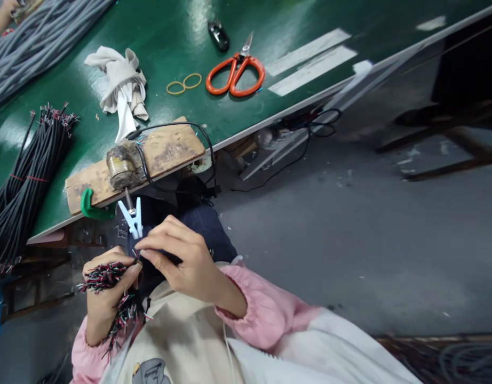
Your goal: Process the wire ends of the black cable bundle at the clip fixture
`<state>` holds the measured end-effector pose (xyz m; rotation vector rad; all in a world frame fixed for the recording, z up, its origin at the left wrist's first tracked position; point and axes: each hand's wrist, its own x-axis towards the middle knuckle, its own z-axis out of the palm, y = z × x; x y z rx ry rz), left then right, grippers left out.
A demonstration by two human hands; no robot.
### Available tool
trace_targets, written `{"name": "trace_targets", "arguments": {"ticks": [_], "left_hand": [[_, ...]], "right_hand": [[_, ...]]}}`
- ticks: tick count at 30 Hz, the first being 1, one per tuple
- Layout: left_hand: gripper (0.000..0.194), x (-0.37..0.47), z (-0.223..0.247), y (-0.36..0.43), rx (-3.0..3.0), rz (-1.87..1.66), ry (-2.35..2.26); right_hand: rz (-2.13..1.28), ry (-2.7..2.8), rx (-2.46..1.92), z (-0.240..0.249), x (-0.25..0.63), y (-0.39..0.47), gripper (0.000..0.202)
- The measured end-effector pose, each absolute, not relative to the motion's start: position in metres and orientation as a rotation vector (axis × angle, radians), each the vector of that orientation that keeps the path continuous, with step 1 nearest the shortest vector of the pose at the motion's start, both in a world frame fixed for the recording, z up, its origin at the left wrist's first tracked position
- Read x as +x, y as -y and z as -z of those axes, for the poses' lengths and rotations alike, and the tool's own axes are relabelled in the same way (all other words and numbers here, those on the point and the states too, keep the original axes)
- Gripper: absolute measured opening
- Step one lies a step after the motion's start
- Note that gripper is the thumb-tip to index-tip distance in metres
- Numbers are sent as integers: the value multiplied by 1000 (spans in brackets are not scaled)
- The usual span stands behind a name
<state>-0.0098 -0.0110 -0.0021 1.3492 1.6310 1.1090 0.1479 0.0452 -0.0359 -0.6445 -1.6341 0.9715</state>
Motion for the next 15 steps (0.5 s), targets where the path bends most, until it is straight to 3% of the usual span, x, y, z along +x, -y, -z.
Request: {"name": "trace_targets", "arguments": {"ticks": [8,15], "left_hand": [[9,-5,1,13,1320,-1115,-1722],[11,1,6,10,1358,-1259,-1746]], "right_hand": [[-536,1836,-651,42,153,-40,21],[-802,1619,-742,39,146,-35,12]]}}
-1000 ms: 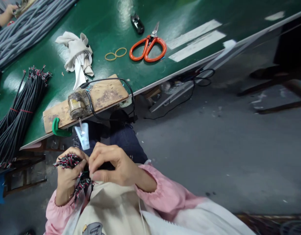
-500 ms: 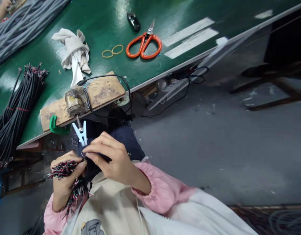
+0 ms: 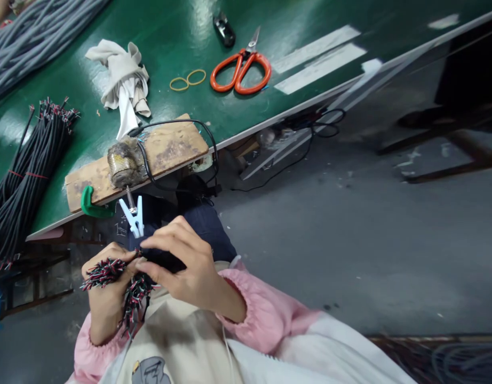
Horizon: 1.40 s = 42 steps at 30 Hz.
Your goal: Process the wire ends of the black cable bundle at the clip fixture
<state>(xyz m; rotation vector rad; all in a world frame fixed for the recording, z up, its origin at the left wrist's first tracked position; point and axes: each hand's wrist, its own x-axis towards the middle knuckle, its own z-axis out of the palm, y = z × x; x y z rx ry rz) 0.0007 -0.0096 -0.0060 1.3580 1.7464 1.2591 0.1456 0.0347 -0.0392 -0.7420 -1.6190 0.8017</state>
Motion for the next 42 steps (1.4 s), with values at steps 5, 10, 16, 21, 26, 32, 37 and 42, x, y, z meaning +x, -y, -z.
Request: {"name": "trace_targets", "arguments": {"ticks": [5,10,16,21,26,32,37,42], "left_hand": [[10,1,8,8,1377,-1237,-1761],[11,-5,-1,3,1414,-1031,-1603],[11,-4,2,6,1322,-1107,-1568],[7,0,-3,4,1371,-1211,-1636],[13,2,-11,-1,1406,-1339,-1655],[9,2,-10,-7,1335,-1258,-1748],[6,3,-8,-11,1282,-1223,-1722],[9,3,-9,-10,1291,-1234,-1698]], "right_hand": [[-927,1539,-755,34,142,-37,9],[-1494,1269,-678,45,138,-44,25],[-2228,608,-453,67,121,-47,46],[-2127,539,-546,56,116,-67,42],[-2266,537,-365,44,105,-86,51],[-2277,458,-361,42,100,-90,46],[-2340,414,-284,43,102,-87,47],[-2418,370,-315,54,103,-85,52]]}}
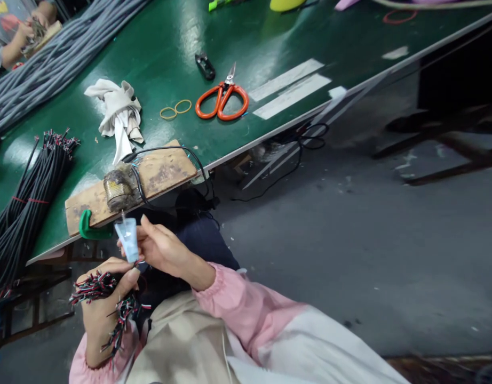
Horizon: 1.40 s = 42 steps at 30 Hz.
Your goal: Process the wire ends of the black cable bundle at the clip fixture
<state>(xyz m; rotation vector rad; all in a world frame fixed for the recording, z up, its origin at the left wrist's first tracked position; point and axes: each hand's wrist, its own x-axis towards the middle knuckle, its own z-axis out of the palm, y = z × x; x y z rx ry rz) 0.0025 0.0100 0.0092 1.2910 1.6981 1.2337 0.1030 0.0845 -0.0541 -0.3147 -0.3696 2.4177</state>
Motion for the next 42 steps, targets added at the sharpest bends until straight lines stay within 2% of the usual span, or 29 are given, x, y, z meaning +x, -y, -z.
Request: {"name": "trace_targets", "arguments": {"ticks": [4,8,13,16,18,28,35,42], "left_hand": [[11,2,-12,-7,1351,-1210,-1688],[10,-2,-9,-3,1391,-1168,-1622],[18,-5,-3,-2,1278,-1044,-1581],[15,-3,-3,-4,1320,-1021,-1565],[13,0,-3,-5,1339,-1023,-1546],[8,-10,3,2,1194,-1078,-1537],[8,-12,8,7,1197,-1092,-1547],[12,-7,10,4,1280,-1090,-1624]], "right_hand": [[-2333,384,-378,63,112,-79,49],[-2127,652,-492,67,129,-66,40],[-1567,1206,-605,53,146,-51,25],[-1216,1454,-555,36,149,-46,12],[-1110,1539,-560,28,149,-43,7],[-1154,1611,-733,36,145,-44,18],[-1435,1283,-656,50,138,-43,19],[-1428,1090,-681,53,124,-35,19]]}}
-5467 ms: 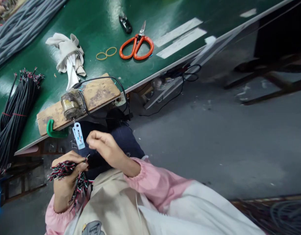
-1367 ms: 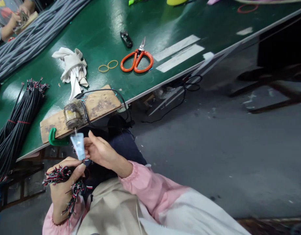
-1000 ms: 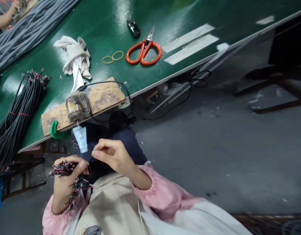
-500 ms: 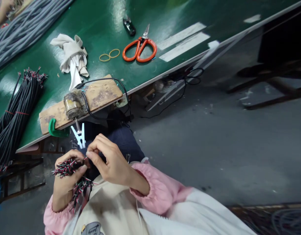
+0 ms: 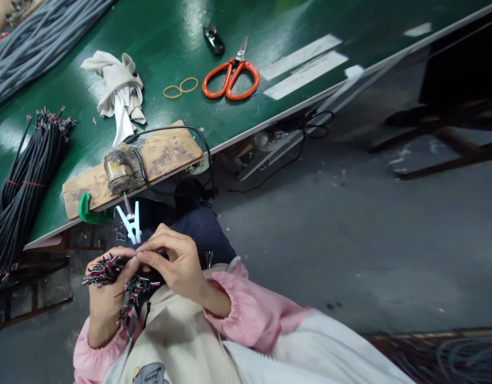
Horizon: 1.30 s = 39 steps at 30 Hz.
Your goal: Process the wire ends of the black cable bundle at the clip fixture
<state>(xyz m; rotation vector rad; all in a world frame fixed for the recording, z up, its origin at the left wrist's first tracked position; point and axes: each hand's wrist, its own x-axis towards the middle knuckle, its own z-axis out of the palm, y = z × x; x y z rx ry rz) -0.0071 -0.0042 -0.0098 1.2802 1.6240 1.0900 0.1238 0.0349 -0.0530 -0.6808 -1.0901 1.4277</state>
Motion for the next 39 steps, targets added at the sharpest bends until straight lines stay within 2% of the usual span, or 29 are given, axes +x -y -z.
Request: {"name": "trace_targets", "arguments": {"ticks": [3,8,11,15,20,23,25,30,35,39], "left_hand": [[14,-4,12,6,1264,-1096,-1627],[15,-7,17,5,1234,-1129,-1538],[13,-10,16,1,1251,-1110,-1489],[14,-4,14,0,1295,-1184,-1634],[19,8,21,9,1275,-1307,-1797],[26,9,26,13,1232,-1292,-1828],[28,6,28,13,1225,-1277,-1783],[29,-1,30,12,1228,-1258,-1757],[23,-2,30,13,1183,-1297,-1660],[22,0,27,12,1166,-1321,-1644]], "right_hand": [[-1608,847,-652,58,115,-33,27],[-2121,429,-450,69,102,-32,46],[-2206,393,-415,71,101,-33,51],[-2061,536,-505,68,105,-33,46],[-1215,995,-795,64,106,-28,23],[-1033,1089,-825,64,103,-25,21],[-1089,1075,-804,64,101,-25,21],[-1473,970,-759,63,103,-27,23],[-1569,911,-745,62,108,-29,17],[-1841,761,-616,60,109,-27,26]]}}
